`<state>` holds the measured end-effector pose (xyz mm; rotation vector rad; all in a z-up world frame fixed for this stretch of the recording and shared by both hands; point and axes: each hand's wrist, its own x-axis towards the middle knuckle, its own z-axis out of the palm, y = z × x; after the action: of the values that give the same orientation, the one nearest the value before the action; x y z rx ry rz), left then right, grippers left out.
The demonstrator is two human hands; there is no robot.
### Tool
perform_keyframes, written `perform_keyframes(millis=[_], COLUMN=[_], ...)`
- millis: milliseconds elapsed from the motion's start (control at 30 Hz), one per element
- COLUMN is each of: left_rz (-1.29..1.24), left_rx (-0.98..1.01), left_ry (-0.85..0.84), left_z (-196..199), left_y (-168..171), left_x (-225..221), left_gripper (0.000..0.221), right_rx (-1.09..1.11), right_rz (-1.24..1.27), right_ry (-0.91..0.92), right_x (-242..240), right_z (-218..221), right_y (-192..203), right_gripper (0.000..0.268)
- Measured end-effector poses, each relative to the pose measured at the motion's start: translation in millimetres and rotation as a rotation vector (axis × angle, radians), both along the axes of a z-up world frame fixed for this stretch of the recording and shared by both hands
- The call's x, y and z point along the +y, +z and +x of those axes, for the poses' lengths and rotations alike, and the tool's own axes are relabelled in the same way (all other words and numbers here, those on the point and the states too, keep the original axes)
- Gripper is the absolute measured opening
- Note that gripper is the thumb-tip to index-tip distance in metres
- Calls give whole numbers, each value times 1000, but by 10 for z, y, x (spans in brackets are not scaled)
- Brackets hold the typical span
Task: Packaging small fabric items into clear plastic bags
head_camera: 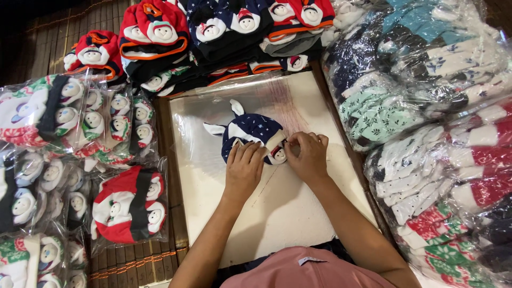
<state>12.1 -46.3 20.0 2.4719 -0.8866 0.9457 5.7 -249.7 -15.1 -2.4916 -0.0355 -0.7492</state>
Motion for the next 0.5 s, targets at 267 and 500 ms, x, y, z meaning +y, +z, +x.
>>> perform_keyframes(millis=[267, 500], left_rz=[-43, -76], left_rx=[87, 254], left_ry=[59, 112], left_z=[-126, -277], left_y=[76, -8], left_x=[128, 226], left_gripper=[61, 81], right_rx=[-162, -179], right_rz=[-191, -203], right_ry=[252, 163], right_x=[169, 202], right_z=[-107, -70], right_y=[213, 65], right_gripper=[27, 29])
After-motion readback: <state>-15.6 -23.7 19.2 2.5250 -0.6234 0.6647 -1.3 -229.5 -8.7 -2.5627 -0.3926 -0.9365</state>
